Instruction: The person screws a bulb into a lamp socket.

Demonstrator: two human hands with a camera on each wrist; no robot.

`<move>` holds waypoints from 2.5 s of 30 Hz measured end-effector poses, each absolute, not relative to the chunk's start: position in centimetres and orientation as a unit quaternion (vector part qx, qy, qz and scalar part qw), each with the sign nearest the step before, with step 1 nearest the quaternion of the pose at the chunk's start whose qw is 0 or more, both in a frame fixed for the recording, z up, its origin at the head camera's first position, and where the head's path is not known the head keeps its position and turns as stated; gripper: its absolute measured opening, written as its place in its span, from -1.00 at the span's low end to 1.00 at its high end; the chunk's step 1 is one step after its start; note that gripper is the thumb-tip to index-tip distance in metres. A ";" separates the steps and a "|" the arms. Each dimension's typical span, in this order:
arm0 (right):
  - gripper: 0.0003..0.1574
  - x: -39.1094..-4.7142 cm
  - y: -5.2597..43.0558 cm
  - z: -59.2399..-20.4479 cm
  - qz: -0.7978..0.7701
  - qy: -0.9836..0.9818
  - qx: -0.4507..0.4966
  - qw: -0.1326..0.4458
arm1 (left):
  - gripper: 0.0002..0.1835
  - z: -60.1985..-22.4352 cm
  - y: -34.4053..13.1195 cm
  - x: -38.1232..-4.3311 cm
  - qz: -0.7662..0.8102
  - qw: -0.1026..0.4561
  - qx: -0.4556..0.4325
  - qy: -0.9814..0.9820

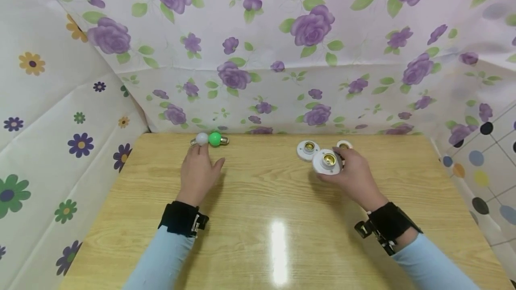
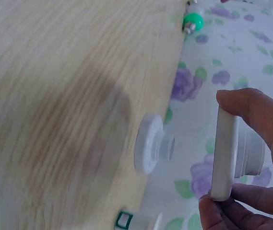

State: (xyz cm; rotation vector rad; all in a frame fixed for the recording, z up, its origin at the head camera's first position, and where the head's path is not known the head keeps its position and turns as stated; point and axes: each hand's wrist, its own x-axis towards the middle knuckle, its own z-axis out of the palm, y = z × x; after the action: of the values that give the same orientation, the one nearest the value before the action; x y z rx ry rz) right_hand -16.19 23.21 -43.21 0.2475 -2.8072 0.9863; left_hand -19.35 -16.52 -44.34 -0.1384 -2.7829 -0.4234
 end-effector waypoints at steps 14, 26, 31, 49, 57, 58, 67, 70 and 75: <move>0.07 -15.6 20.7 -43.6 0.338 -0.934 0.103 0.055 | -0.29 -45.3 -16.9 -20.4 -0.171 0.103 0.004 -0.980; 0.06 -14.9 19.6 -44.1 0.325 -0.937 0.123 0.036 | -0.24 -46.1 -17.0 -20.4 -0.158 0.037 0.030 -0.986; 0.07 -14.8 19.3 -44.4 0.322 -0.938 0.124 0.025 | -0.33 -46.1 -17.0 -20.3 -0.149 0.019 0.034 -0.988; 0.08 -14.7 17.7 -45.0 0.301 -0.942 0.151 0.013 | -0.70 -46.4 -17.1 -20.1 -0.121 -0.011 0.029 -0.992; 0.08 -14.7 17.7 -45.0 0.301 -0.942 0.151 0.012 | -0.81 -46.3 -17.0 -20.0 -0.114 0.003 0.021 -0.993; 0.08 -14.7 17.7 -45.0 0.300 -0.942 0.150 0.011 | -0.81 -46.3 -17.0 -20.0 -0.114 0.004 0.020 -0.993; 0.08 -14.8 17.9 -45.0 0.302 -0.941 0.151 0.012 | -0.76 -46.1 -16.3 -20.3 -0.136 0.020 0.017 -0.990; 0.09 -14.9 17.9 -45.0 0.302 -0.941 0.153 0.012 | -0.61 -45.8 -15.9 -20.4 -0.145 0.039 0.011 -0.989; 0.09 -15.0 17.8 -44.9 0.301 -0.942 0.149 0.012 | -0.62 -44.6 -15.0 -20.4 -0.159 0.084 -0.002 -0.984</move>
State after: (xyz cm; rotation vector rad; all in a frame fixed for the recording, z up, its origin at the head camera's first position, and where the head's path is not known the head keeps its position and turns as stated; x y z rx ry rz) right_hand -15.04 17.83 -44.95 0.4661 -2.9372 0.9375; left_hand -20.45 -14.96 -44.61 -0.0050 -2.9359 -0.4751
